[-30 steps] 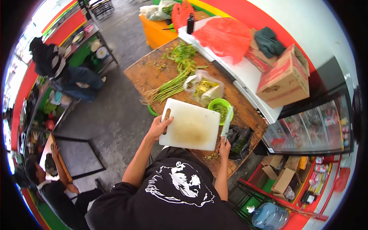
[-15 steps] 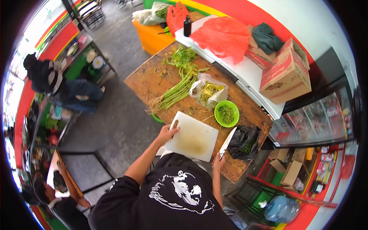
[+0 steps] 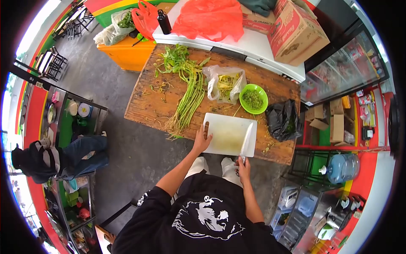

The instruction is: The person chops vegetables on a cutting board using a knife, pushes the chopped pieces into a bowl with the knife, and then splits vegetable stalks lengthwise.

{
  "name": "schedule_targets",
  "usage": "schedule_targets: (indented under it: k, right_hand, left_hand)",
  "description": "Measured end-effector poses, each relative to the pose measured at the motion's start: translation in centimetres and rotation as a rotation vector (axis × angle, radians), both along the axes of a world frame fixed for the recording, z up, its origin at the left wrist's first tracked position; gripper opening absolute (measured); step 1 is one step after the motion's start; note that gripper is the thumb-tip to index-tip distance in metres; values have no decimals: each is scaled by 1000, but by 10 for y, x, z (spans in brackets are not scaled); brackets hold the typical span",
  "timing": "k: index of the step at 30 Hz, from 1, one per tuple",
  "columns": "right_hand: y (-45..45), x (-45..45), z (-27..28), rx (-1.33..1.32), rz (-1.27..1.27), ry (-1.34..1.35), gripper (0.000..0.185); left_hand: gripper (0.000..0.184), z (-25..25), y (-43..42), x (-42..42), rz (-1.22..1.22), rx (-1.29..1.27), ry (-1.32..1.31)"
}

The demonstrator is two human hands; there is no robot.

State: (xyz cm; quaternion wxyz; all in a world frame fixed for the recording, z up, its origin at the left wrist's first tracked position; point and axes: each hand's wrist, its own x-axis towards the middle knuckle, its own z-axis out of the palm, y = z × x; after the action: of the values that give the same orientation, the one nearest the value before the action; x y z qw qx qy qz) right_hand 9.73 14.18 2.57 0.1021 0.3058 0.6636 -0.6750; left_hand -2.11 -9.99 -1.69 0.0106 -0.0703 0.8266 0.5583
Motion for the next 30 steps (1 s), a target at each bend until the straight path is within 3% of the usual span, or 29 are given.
schedule_targets:
  k: [1, 4, 6, 8, 12, 14, 18, 22, 24, 26, 28, 30]
  right_hand:
    - [-10, 2, 0, -23, 33, 6, 29]
    - [-33, 8, 8, -46, 68, 3, 31]
    - [-43, 11, 14, -49, 53, 20, 30]
    - [-49, 13, 16, -36, 45, 18, 29]
    - [-55, 17, 21, -33, 12, 55, 28]
    - [-55, 21, 21, -13, -20, 71, 28]
    - [-55, 44, 29, 5, -134, 100, 30]
    - [-57, 84, 21, 19, -249, 55, 33]
    - [-62, 102, 18, -17, -319, 16, 33]
    - [-69, 113, 16, -35, -351, 3, 33]
    - [-71, 119, 11, -85, -398, -28, 31]
    - [-71, 117, 8, -87, -404, -46, 30]
  left_hand:
    - [66, 15, -6, 2, -69, -247, 40]
    - [62, 36, -29, -8, -138, -221, 94]
    - [56, 40, -41, -20, -23, -287, 70]
    - [53, 48, -60, -36, 222, -630, 184]
    - [40, 29, -104, -66, 198, -697, 225]
    - [28, 30, -115, -73, 76, -748, 67]
    - [18, 33, -117, -78, 42, -752, 56]
    - [16, 33, -119, -88, 34, -636, 111]
    - [21, 46, -124, -91, -108, -453, -55]
    - [26, 28, -129, -104, -194, -318, -44]
    - [30, 53, -125, -112, -187, 176, -176]
    - [32, 108, -117, -118, -183, 295, -251]
